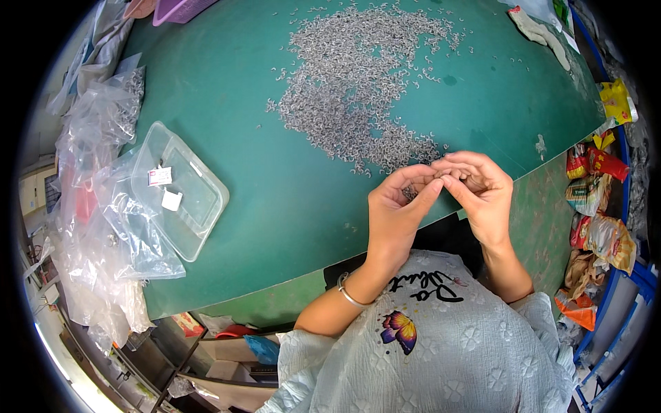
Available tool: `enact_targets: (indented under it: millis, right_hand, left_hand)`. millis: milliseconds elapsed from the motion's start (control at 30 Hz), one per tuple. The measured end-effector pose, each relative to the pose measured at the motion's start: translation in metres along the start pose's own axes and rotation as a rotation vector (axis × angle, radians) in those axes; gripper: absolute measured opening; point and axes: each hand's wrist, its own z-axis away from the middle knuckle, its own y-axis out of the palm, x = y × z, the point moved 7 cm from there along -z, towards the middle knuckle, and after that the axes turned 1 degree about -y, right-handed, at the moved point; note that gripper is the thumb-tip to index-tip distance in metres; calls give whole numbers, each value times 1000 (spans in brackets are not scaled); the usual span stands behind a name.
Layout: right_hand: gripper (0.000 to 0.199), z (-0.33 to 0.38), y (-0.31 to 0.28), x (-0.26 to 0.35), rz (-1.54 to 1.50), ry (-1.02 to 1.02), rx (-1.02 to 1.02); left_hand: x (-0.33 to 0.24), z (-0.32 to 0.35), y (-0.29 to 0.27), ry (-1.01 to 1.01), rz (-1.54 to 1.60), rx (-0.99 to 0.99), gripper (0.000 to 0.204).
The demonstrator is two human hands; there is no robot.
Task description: The person sits at a green workbench and repeatedly picks up small, silver, C-shaped metal pieces from a large pile. They use both hands to manipulate and connect these pieces into a chain-like structure. The workspace is cluttered with plastic bags and containers, and the camera angle is a top-down fisheye view.
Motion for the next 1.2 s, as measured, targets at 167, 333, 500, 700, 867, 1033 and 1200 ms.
enact_targets:
  millis: [167,333,500,700,867,1033,1200]
  right_hand:
    - [28,4,2,15,22,-86,2]
    - [30,8,2,23,-4,-150,-2]
    - [29,10,1,27,45,-174,17]
    - [26,10,3,38,175,-255,57]
    - [25,11,5,46,221,-299,62]
    - [21,11,5,49,245,-306,83]
    - [20,12,5,51,261,-302,83]
  left_hand:
    - [-13,4,3,110,-122,2,16]
    - [-23,8,6,229,-167,48,14]
    - [-11,11,6,-40,76,86,13]
    - [-6,16,12,-178,208,198,15]
    - [-9,18,14,-225,243,196,15]
    - [-9,21,18,-269,306,232,12]
    - [-8,21,18,-278,300,231,11]
